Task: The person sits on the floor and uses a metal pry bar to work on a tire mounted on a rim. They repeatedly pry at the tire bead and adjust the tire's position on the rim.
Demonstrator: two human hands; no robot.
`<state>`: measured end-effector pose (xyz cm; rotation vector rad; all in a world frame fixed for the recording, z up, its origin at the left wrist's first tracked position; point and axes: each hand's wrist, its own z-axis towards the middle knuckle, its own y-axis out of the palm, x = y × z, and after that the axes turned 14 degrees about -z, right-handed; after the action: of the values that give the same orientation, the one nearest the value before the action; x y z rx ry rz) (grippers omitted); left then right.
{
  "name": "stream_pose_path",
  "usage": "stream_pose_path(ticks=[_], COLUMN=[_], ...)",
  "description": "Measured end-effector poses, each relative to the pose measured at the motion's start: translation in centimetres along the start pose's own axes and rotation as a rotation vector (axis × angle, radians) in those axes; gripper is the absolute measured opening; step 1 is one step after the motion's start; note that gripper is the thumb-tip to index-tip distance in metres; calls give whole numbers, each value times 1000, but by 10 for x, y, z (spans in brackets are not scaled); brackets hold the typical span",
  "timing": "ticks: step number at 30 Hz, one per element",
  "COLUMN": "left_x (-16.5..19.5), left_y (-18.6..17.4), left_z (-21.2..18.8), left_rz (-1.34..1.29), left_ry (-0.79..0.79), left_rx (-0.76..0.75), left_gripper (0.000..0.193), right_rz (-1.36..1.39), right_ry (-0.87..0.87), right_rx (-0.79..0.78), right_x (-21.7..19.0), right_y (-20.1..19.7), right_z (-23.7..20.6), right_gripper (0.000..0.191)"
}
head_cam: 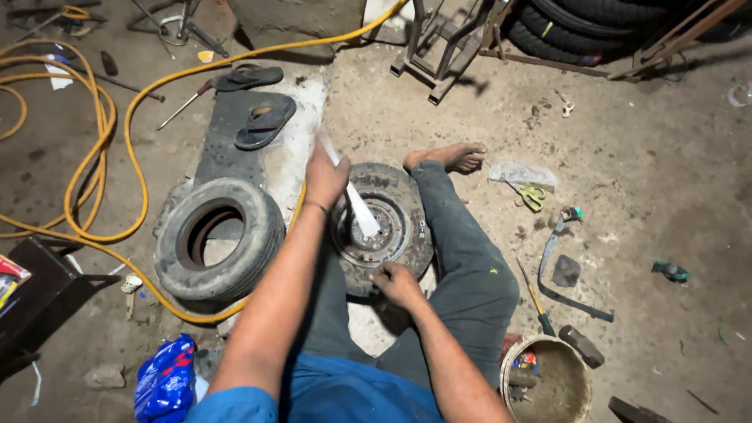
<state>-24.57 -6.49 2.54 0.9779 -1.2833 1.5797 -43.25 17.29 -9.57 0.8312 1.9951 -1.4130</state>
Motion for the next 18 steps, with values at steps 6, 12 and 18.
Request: stream_pose_path(ticks=[6,12,18], left_x=[34,52,53], left_y=[8,18,-4], left_z=[16,-1,-3], left_rz=[608,494,474], left_ry=[-152,374,318], left_rx=[-268,-412,-370], left_gripper=[80,31,35], right_rz=[-92,-28,-61], right_ry=[-30,55,-44], right_rx=[3,12,495], right_x=[-4,9,-13], right_y=[-3,2,-60], right_z=[2,-2,73], right_gripper=[29,26,20])
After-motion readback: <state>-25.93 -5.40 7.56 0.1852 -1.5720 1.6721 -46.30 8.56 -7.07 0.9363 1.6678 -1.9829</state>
